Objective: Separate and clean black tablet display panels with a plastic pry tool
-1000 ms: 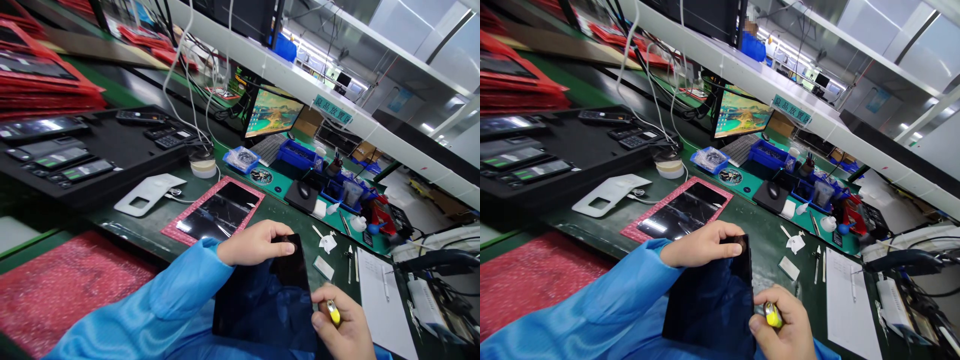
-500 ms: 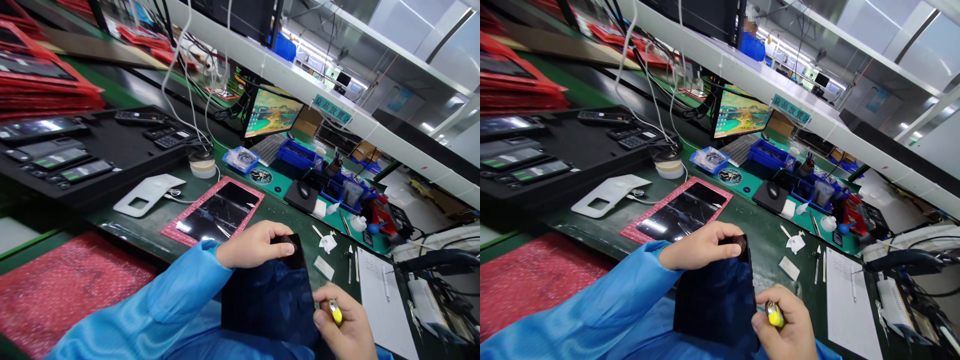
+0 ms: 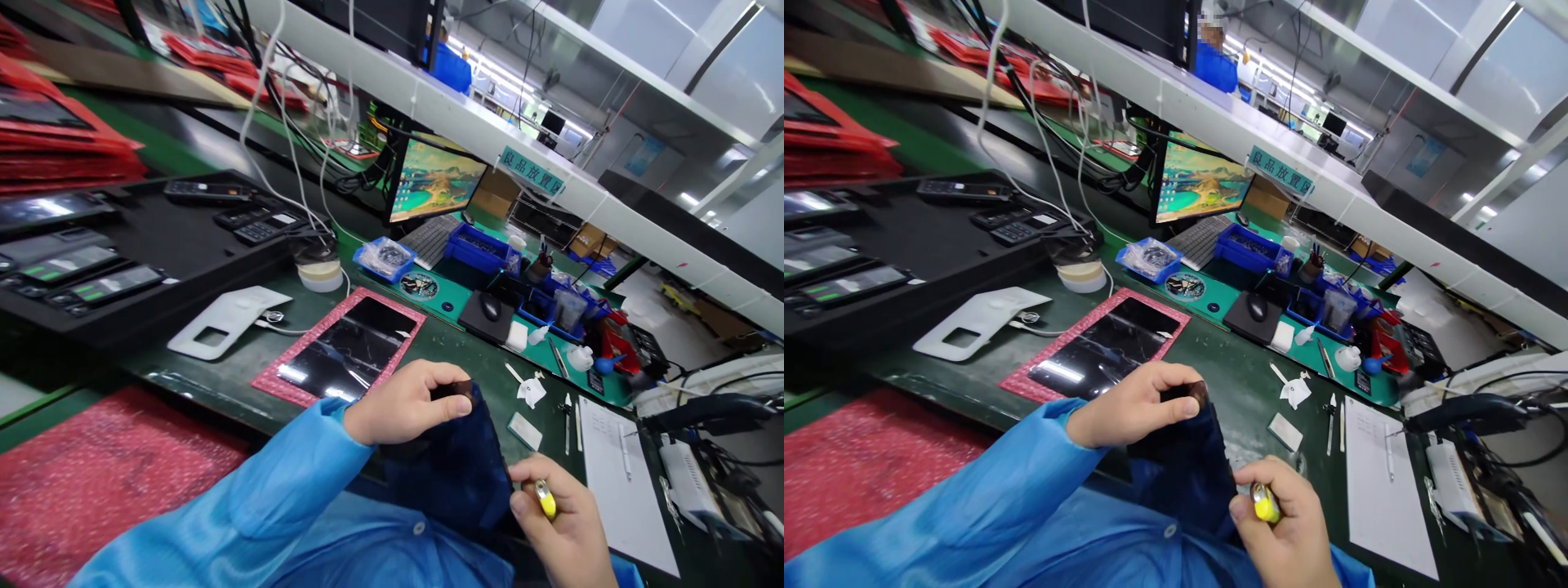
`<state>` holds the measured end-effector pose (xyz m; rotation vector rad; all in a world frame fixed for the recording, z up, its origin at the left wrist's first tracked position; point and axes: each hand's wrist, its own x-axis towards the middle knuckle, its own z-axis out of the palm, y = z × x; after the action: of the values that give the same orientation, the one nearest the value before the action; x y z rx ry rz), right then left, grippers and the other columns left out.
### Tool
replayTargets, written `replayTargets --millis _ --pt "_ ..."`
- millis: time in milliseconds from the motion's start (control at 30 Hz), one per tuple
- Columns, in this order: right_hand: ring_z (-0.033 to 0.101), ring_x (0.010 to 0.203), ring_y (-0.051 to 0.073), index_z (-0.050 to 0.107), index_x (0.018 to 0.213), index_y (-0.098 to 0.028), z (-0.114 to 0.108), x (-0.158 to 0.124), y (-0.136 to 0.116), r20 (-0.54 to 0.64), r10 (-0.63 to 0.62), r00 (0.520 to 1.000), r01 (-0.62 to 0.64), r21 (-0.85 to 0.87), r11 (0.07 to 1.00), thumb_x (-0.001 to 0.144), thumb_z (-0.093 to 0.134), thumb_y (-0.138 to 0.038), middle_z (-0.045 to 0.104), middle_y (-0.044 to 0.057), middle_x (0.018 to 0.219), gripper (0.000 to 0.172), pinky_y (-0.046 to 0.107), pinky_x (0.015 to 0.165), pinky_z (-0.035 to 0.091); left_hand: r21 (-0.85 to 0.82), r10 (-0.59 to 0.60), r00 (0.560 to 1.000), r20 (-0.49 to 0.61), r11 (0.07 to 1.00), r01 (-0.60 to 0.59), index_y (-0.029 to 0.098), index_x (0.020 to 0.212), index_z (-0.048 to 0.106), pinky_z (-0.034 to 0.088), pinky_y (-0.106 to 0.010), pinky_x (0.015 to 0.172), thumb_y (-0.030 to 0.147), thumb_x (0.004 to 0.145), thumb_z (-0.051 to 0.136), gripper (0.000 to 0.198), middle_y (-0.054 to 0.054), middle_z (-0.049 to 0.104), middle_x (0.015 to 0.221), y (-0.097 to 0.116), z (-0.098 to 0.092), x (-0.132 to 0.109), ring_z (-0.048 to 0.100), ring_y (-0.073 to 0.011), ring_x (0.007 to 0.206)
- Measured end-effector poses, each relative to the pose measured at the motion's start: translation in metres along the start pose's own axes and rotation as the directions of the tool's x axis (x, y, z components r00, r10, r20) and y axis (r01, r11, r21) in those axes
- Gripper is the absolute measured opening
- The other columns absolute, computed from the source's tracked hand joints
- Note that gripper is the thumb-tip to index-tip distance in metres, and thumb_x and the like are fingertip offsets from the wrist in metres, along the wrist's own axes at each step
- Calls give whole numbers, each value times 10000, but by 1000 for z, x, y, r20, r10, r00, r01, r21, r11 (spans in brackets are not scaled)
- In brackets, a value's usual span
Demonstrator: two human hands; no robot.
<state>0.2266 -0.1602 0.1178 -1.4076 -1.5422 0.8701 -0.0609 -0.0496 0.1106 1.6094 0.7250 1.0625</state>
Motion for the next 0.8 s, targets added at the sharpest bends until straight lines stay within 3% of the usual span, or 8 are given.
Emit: replayTargets --millis 500,667,800 --pt "700 711 258 963 966 -344 -2 1 3 34 -29 999 29 2 1000 999 909 -590 775 16 804 255 373 722 559 -1 -50 999 6 999 50 218 943 827 558 -369 906 668 1027 848 459 -6 786 875 -1 3 -6 670 -241 865" --pt "660 559 225 889 790 -304 -6 8 2 220 -94 971 98 -9 995 987 917 -619 748 11 655 372 338 581 470 -23 -147 985 88 988 150 235 951 843 546 -357 867 670 1023 851 441 5 804 886 -13 15 -14 692 -249 869" --pt "648 555 205 799 716 -277 -5 3 8 284 -57 957 62 -7 998 1033 868 -590 739 9 642 451 326 586 442 -67 -227 961 157 969 240 230 959 856 571 -362 864 720 1016 834 493 -12 828 896 -28 32 -25 728 -264 883"
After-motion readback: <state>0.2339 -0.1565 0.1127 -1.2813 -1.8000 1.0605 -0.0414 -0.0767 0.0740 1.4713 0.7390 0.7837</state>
